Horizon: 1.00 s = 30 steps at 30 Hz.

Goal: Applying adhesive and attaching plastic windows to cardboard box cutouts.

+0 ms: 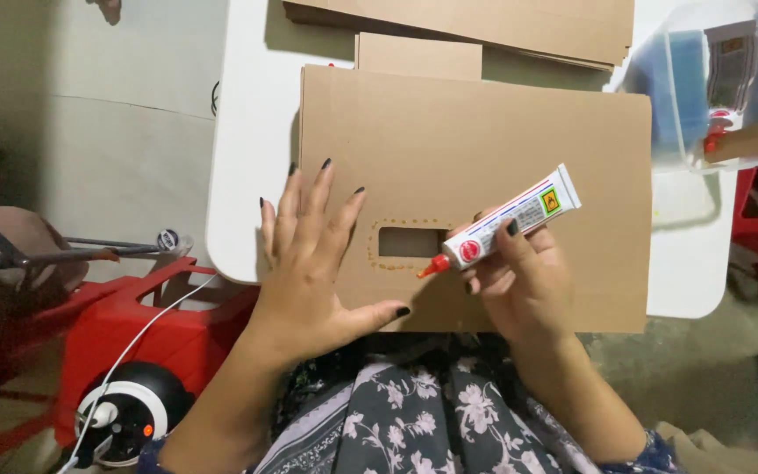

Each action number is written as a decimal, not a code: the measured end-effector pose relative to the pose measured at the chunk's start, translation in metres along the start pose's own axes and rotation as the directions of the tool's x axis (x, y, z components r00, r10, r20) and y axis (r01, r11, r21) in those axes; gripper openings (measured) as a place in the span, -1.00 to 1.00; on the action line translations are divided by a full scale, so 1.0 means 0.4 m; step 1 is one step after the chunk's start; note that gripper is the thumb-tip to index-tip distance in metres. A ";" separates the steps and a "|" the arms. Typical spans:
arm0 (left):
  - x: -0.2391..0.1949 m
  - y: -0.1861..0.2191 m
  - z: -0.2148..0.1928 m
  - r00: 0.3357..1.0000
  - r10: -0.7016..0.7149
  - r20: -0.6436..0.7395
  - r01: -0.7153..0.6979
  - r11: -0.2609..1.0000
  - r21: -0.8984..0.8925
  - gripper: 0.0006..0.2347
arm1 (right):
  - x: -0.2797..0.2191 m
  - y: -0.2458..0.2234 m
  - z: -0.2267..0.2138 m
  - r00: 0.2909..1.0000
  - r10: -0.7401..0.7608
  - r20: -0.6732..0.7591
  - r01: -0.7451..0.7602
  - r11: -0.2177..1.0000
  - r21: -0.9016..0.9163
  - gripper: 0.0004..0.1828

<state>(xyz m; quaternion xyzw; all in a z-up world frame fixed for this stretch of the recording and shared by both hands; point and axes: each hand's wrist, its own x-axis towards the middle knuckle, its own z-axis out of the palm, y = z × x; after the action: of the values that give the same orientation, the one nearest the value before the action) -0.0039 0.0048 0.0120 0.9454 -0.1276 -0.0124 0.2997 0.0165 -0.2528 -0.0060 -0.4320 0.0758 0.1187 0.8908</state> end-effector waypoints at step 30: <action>0.076 0.134 0.036 0.845 0.500 -0.187 -0.464 0.862 0.205 -0.53 | -0.124 -0.162 -0.052 0.979 0.048 0.197 0.141 0.535 -0.833 -0.43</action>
<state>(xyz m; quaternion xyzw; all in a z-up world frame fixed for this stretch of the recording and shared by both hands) 0.0115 -0.0530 0.0324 0.8974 -0.3259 0.1846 0.2331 -0.0137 -0.3149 0.0416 -0.7952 -0.0901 0.1583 0.5783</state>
